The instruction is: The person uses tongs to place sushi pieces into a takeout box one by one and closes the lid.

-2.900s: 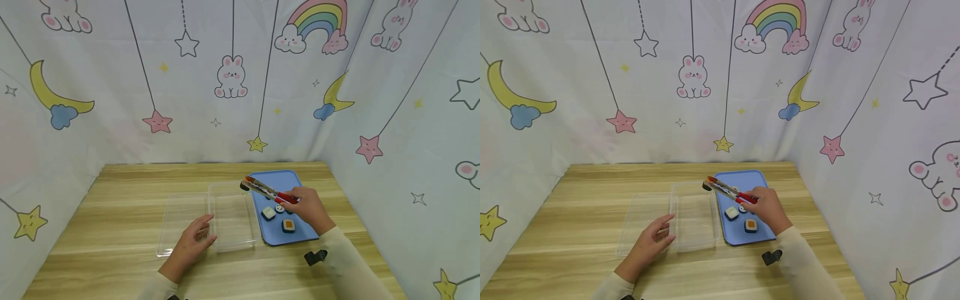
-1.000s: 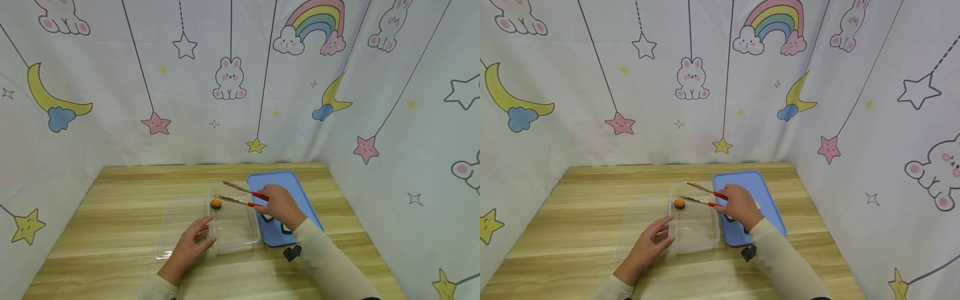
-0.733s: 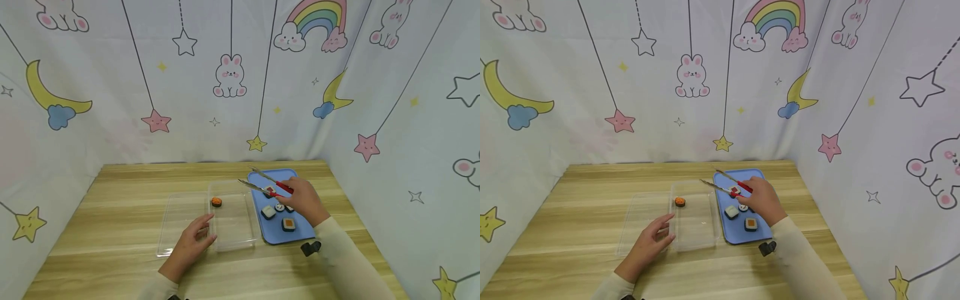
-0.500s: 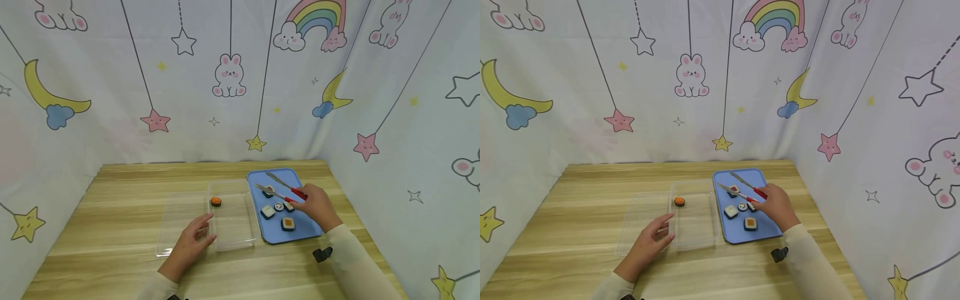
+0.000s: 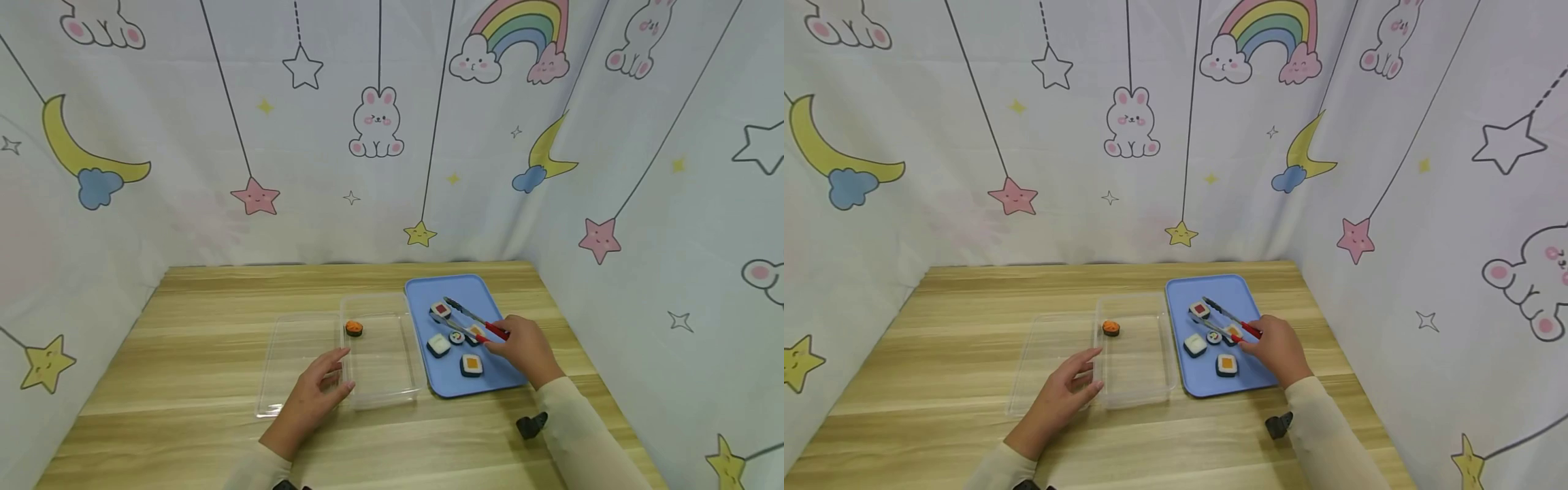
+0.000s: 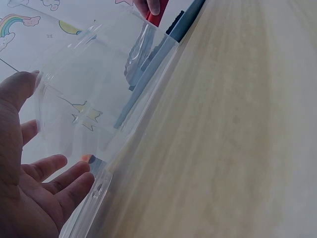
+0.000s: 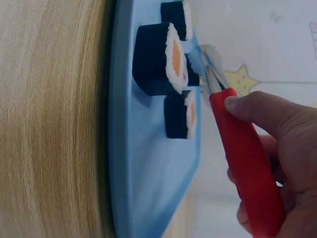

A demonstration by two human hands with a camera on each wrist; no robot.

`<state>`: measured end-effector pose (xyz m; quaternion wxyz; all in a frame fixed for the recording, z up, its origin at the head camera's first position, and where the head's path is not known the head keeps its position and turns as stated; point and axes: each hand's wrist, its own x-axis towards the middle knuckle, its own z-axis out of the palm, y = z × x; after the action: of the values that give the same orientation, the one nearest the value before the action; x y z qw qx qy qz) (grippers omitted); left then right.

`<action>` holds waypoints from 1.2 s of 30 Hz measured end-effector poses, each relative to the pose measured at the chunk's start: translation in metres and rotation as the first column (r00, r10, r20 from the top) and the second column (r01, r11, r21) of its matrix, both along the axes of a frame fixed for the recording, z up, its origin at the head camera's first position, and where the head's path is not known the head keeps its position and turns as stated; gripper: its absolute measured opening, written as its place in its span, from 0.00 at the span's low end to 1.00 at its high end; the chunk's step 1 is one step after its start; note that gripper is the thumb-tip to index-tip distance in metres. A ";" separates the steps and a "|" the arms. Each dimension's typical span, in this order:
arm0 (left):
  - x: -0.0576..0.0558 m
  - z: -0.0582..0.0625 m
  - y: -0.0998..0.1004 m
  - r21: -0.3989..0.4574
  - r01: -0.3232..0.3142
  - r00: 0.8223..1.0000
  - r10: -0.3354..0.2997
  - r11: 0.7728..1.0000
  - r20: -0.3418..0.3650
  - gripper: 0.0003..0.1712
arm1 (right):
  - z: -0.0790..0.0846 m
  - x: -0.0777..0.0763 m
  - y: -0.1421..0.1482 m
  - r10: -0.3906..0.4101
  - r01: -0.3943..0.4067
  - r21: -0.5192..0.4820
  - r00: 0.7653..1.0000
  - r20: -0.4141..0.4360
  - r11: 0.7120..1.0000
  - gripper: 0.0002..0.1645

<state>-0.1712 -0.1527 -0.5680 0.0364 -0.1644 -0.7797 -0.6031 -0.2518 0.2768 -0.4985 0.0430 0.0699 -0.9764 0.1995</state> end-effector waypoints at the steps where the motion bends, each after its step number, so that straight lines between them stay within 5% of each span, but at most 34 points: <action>1: 0.000 0.000 0.000 0.000 0.000 1.000 0.000 1.000 0.002 0.36 | 0.000 0.000 0.000 -0.002 0.002 0.001 1.000 0.001 1.000 0.26; 24: 0.000 -0.002 0.002 -0.006 0.001 1.000 -0.001 1.000 -0.001 0.36 | -0.003 0.004 0.003 -0.011 0.009 -0.062 0.999 -0.030 0.998 0.25; 36: 0.001 0.002 0.002 -0.011 -0.005 1.000 0.005 1.000 0.000 0.36 | 0.013 0.002 0.002 0.020 -0.028 -0.082 0.995 -0.098 0.996 0.22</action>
<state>-0.1701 -0.1508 -0.5661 0.0370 -0.1629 -0.7835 -0.5985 -0.2494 0.2786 -0.4852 0.0910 0.0895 -0.9631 0.2371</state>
